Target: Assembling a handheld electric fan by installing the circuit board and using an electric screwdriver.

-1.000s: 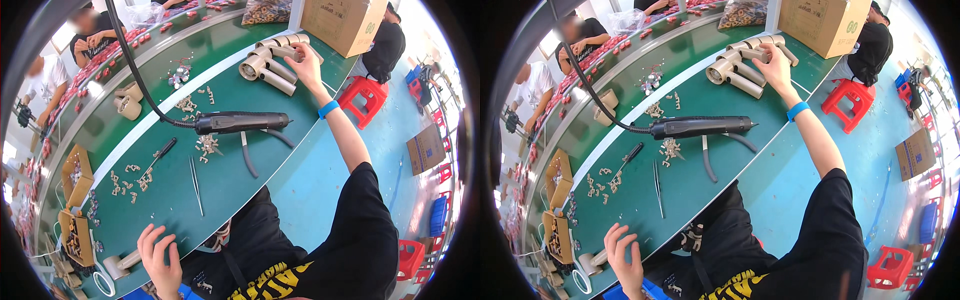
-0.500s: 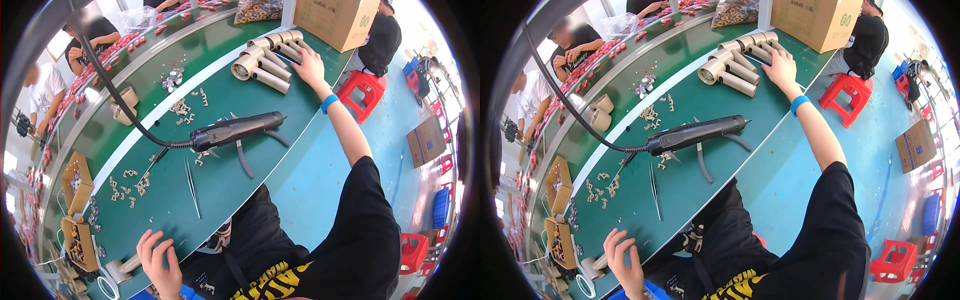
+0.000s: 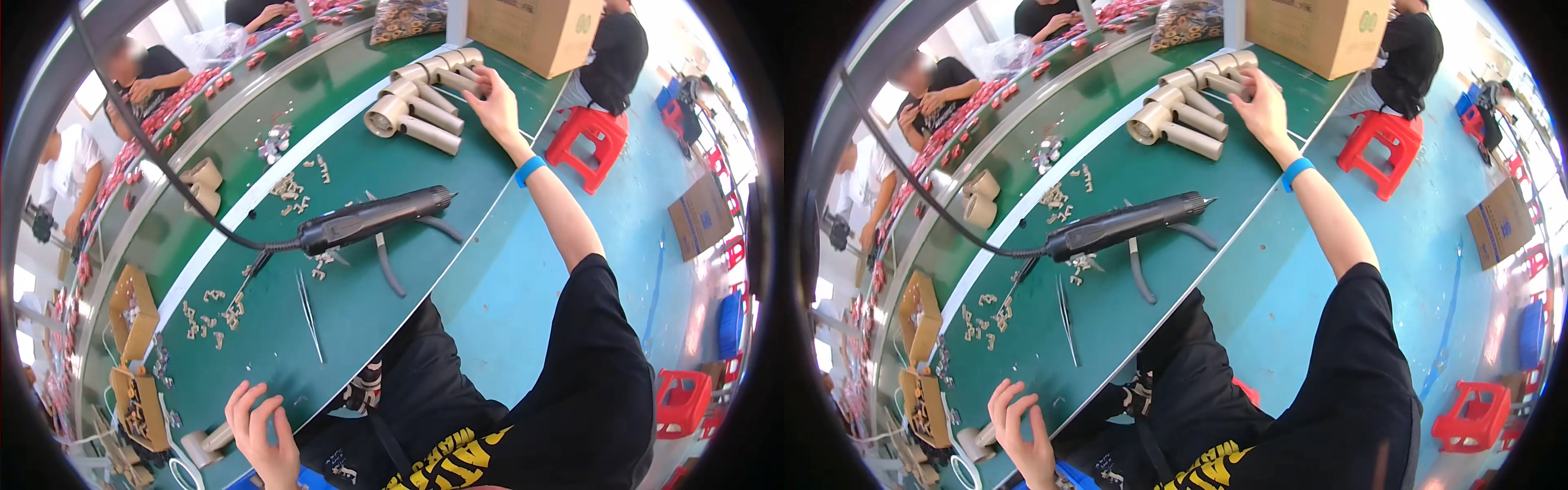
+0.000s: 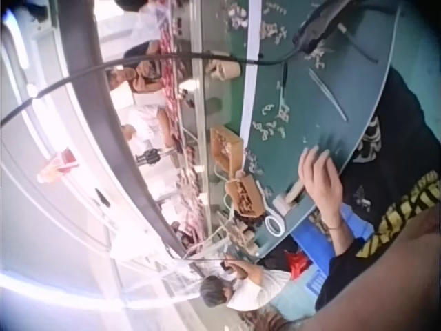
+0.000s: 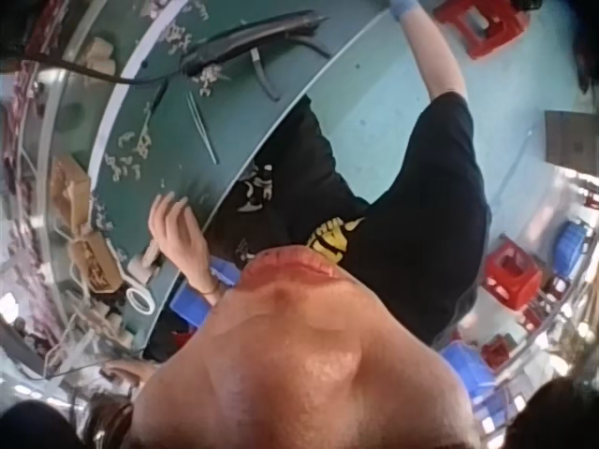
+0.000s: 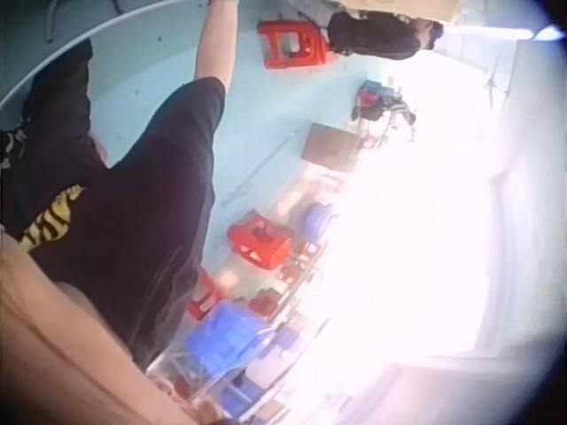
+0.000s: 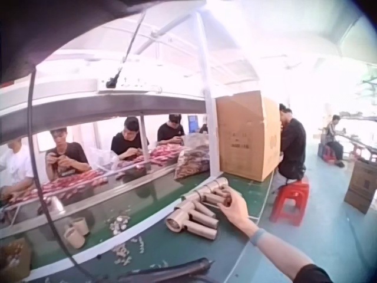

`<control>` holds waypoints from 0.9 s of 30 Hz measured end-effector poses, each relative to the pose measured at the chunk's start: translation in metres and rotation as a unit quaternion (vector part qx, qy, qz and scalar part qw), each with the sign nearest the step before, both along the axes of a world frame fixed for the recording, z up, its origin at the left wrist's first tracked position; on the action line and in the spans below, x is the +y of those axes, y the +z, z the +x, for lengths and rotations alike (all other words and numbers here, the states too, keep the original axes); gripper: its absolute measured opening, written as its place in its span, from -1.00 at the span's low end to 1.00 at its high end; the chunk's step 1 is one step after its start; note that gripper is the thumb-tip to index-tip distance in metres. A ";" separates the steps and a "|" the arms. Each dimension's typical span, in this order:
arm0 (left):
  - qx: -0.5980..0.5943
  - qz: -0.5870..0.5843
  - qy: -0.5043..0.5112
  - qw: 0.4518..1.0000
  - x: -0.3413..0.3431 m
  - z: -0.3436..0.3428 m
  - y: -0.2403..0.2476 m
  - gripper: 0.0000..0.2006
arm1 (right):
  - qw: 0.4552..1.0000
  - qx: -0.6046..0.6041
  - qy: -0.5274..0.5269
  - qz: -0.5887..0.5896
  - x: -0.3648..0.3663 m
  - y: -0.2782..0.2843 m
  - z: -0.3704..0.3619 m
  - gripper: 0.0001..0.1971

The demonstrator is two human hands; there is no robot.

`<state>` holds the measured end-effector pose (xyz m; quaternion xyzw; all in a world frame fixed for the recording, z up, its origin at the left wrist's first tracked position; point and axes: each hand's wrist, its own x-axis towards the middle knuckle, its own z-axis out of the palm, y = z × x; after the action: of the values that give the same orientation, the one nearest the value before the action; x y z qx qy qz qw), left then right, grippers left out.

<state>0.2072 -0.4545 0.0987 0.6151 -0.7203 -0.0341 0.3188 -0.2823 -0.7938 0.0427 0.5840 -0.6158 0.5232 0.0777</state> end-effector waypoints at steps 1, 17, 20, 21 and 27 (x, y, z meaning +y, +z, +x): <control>0.002 0.002 0.010 1.000 -0.004 0.000 -0.005 -0.82 | 0.999 0.030 -0.026 0.020 -0.002 -0.005 -0.009 -0.51; 0.114 -0.101 0.028 0.988 0.005 0.043 -0.032 -0.78 | 0.774 0.276 0.564 -0.084 0.198 0.121 0.298 -0.77; 0.111 -0.151 0.020 0.982 0.006 0.045 -0.036 -0.77 | 0.801 0.257 0.536 0.067 0.163 0.109 0.364 -0.65; 0.127 -0.170 0.019 0.977 0.005 0.046 -0.040 -0.76 | 0.815 0.289 0.490 0.105 0.154 0.106 0.378 -0.60; 0.165 -0.193 0.032 0.967 0.005 0.048 -0.039 -0.80 | 0.883 0.349 0.307 0.072 0.056 0.058 0.457 -0.49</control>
<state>0.2556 -0.4497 0.0595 0.5502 -0.6307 0.0151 0.5470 0.1750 -0.7374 0.1008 0.8924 -0.3749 0.2378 0.0806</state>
